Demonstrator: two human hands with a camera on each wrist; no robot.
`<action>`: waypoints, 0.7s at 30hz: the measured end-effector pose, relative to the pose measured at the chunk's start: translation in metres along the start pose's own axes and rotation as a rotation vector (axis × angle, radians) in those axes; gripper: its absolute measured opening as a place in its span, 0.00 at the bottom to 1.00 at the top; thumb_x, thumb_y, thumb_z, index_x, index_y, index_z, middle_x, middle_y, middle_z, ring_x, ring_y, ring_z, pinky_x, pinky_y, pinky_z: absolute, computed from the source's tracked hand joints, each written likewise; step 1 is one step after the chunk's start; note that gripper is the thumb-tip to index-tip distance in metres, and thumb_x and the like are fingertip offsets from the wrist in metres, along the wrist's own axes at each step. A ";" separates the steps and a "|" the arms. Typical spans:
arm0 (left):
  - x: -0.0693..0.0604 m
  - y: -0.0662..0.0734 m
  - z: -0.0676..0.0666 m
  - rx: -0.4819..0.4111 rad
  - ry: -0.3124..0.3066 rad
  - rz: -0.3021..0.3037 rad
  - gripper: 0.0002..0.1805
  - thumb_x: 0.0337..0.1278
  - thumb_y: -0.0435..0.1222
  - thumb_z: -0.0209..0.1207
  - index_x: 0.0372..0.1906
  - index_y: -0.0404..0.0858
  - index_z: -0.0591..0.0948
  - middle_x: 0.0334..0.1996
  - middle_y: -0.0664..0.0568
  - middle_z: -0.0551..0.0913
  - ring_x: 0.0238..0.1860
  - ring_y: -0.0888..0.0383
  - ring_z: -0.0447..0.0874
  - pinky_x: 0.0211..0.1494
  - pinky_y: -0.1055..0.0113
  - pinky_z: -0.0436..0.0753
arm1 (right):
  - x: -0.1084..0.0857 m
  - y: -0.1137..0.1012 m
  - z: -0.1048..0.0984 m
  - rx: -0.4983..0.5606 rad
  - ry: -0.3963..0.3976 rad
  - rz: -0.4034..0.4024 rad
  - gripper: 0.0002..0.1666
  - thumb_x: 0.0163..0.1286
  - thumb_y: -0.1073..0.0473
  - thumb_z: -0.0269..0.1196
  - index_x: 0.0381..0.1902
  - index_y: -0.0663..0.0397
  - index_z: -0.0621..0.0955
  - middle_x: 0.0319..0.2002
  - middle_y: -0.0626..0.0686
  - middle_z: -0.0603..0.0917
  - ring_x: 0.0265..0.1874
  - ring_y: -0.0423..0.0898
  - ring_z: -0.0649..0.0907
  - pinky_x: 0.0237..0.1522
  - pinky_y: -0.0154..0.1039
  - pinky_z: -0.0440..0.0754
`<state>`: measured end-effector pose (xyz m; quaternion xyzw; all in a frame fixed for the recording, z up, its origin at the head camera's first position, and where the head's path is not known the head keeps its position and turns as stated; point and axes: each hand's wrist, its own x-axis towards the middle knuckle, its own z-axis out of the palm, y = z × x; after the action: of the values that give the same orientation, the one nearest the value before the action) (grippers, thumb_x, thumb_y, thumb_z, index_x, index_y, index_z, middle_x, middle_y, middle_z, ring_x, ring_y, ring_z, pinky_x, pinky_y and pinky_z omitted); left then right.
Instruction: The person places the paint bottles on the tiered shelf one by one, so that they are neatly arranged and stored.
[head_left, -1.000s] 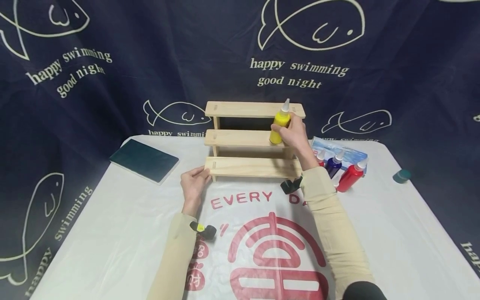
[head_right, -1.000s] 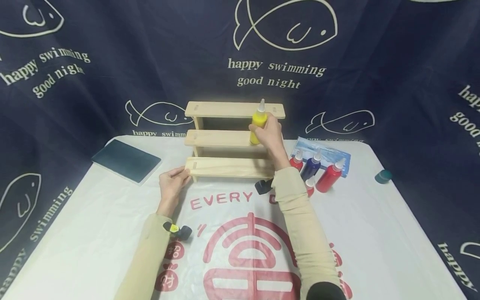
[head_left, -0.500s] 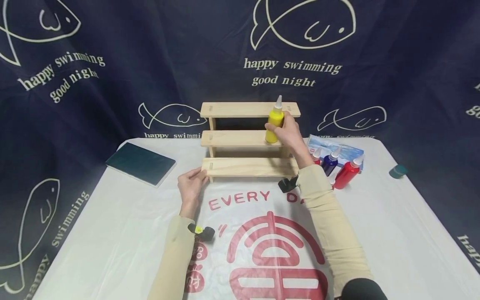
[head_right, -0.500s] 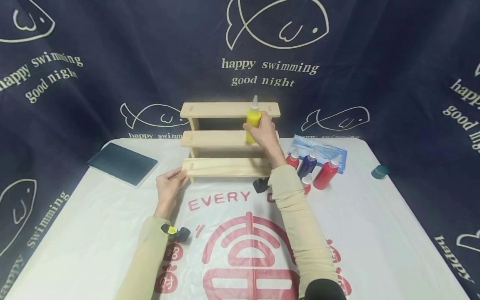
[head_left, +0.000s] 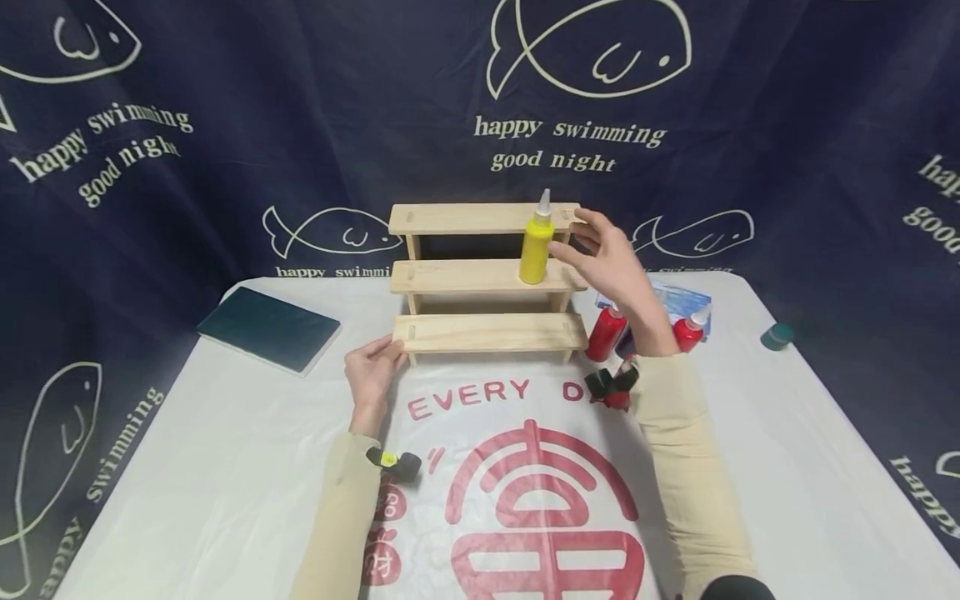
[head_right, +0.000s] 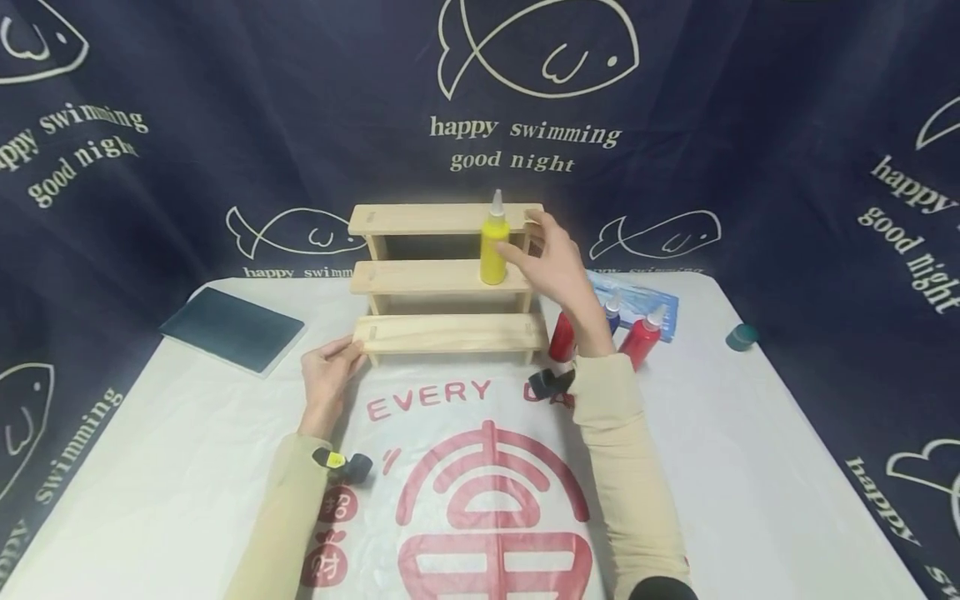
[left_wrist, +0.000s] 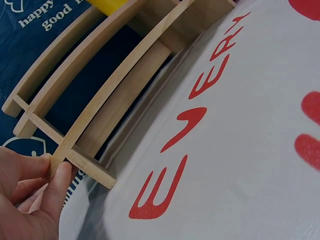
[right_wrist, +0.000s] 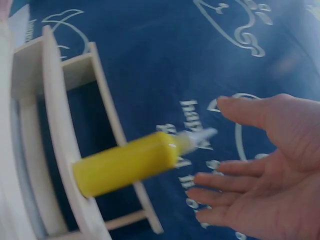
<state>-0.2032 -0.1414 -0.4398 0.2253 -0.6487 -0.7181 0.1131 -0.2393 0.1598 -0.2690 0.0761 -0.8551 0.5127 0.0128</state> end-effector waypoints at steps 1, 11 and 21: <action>0.000 0.000 0.000 0.009 -0.003 0.004 0.17 0.57 0.26 0.62 0.53 0.25 0.80 0.50 0.31 0.82 0.42 0.51 0.89 0.41 0.76 0.89 | -0.005 0.000 -0.005 0.011 -0.005 -0.011 0.45 0.68 0.53 0.64 0.75 0.59 0.57 0.71 0.63 0.65 0.72 0.55 0.65 0.76 0.52 0.64; -0.001 -0.001 -0.004 0.016 -0.009 0.012 0.18 0.56 0.26 0.62 0.53 0.25 0.80 0.50 0.30 0.82 0.32 0.65 0.88 0.42 0.75 0.89 | -0.050 0.018 -0.044 0.017 -0.009 -0.069 0.36 0.69 0.54 0.64 0.71 0.54 0.66 0.66 0.58 0.74 0.64 0.51 0.75 0.64 0.29 0.77; -0.003 0.001 -0.003 0.029 -0.021 0.004 0.19 0.57 0.27 0.61 0.54 0.26 0.79 0.50 0.31 0.82 0.41 0.55 0.89 0.43 0.76 0.89 | -0.072 0.061 -0.074 -0.020 -0.114 -0.099 0.34 0.66 0.63 0.66 0.68 0.57 0.70 0.61 0.51 0.79 0.58 0.34 0.78 0.58 0.20 0.77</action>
<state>-0.1991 -0.1427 -0.4382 0.2180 -0.6607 -0.7107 0.1046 -0.1813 0.2612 -0.2950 0.1474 -0.8547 0.4976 -0.0100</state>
